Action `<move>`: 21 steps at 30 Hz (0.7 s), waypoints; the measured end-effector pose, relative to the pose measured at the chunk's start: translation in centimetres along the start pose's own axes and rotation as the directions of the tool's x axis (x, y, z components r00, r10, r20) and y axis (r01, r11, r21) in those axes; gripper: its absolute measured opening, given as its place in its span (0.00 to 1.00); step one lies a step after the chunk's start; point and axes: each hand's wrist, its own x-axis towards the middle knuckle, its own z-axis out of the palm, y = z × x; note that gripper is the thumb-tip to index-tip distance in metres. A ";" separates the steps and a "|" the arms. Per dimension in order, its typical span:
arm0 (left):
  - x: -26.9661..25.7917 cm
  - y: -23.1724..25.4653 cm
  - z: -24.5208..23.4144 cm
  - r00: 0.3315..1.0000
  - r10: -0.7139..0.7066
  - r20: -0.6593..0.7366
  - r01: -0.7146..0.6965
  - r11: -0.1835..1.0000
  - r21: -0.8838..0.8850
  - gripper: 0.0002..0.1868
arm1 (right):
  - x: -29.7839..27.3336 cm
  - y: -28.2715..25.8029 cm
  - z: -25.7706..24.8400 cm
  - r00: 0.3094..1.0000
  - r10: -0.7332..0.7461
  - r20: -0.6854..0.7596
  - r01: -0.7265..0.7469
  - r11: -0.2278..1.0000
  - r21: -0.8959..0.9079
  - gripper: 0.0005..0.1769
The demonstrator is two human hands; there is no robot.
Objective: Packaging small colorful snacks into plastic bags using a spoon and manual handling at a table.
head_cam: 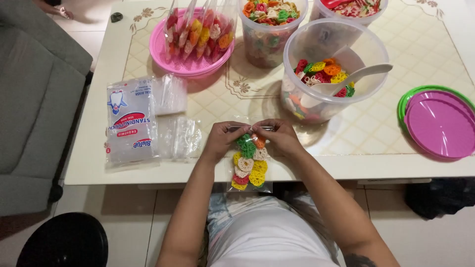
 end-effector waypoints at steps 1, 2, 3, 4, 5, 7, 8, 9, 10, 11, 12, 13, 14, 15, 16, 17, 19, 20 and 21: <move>0.1 -0.3 -0.1 1.000 0.001 -0.001 -0.001 1.000 0.000 0.10 | 0.0 0.2 0.1 1.000 0.000 0.002 0.000 1.000 -0.001 0.13; 0.3 -0.6 -0.3 1.000 0.011 0.003 -0.011 1.000 0.000 0.10 | 0.1 0.5 0.3 1.000 -0.003 0.000 0.003 1.000 0.023 0.13; 0.5 -0.9 -0.4 1.000 0.022 0.009 -0.022 1.000 0.000 0.10 | 0.2 0.7 0.4 1.000 -0.006 -0.002 0.006 0.999 0.046 0.14; 0.4 -0.8 -0.3 1.000 0.023 0.008 -0.023 1.000 -0.001 0.10 | 0.2 0.8 0.3 1.000 -0.006 0.000 0.006 0.999 0.045 0.14; 0.3 -0.8 -0.3 1.000 0.026 0.005 -0.026 1.000 -0.007 0.10 | 0.3 0.9 0.2 1.000 -0.008 -0.007 0.008 0.998 0.058 0.14; 0.0 -0.4 -0.1 1.000 0.030 0.002 -0.030 0.999 -0.013 0.10 | 0.6 1.2 -0.2 1.000 -0.011 -0.013 0.012 0.997 0.072 0.14; -0.3 0.0 0.1 0.999 0.036 0.002 -0.036 0.999 -0.004 0.10 | 0.9 1.4 -0.5 1.000 -0.018 -0.013 0.019 0.998 0.065 0.13; -0.7 0.4 0.2 0.999 0.040 0.002 -0.040 0.999 0.005 0.09 | 1.2 1.7 -0.8 1.000 -0.025 -0.013 0.026 0.998 0.058 0.12; -0.7 0.3 0.2 0.999 0.039 0.003 -0.039 0.999 0.005 0.09 | 1.3 2.0 -0.9 1.000 -0.024 -0.013 0.025 0.998 0.059 0.12; -0.6 0.2 0.1 1.000 0.028 -0.002 -0.028 1.000 -0.001 0.09 | 1.4 2.2 -1.0 1.000 -0.024 -0.006 0.025 0.997 0.068 0.11; -0.6 0.2 0.1 1.000 0.017 -0.006 -0.017 1.000 -0.008 0.09 | 1.6 2.4 -1.1 1.000 -0.024 0.001 0.024 0.997 0.078 0.11; -0.5 0.1 0.0 1.000 0.018 -0.006 -0.019 1.000 -0.008 0.09 | 1.5 2.4 -1.1 1.000 -0.025 0.002 0.025 0.997 0.077 0.11; -0.4 0.0 0.0 1.000 0.031 -0.005 -0.030 0.999 0.012 0.09 | 1.4 2.4 -1.2 1.000 -0.028 -0.002 0.028 0.997 0.078 0.11; -0.3 0.0 -0.1 0.999 0.043 -0.003 -0.043 0.999 0.033 0.08 | 1.3 2.4 -1.2 1.000 -0.031 -0.005 0.031 0.996 0.079 0.11; -0.6 0.3 0.0 0.999 0.045 -0.004 -0.045 0.998 0.032 0.08 | 1.4 2.4 -1.2 0.999 -0.032 -0.004 0.032 0.996 0.079 0.11; -0.8 0.6 0.2 0.999 0.041 -0.008 -0.041 0.999 0.028 0.08 | 1.4 2.3 -1.3 0.999 -0.031 -0.007 0.031 0.998 0.051 0.09; -0.6 0.5 0.2 0.999 0.038 -0.011 -0.038 0.999 0.024 0.08 | 1.2 2.0 -1.1 0.999 -0.031 -0.010 0.031 0.999 0.024 0.08; -0.2 0.0 0.1 0.999 0.041 -0.005 -0.041 0.999 0.028 0.09 | 1.0 1.8 -0.9 1.000 -0.021 -0.015 0.021 0.999 0.025 0.08; 0.2 -0.6 -0.1 0.999 0.043 0.002 -0.043 0.999 0.033 0.09 | 0.8 1.7 -0.6 1.000 -0.009 -0.020 0.010 1.000 0.027 0.09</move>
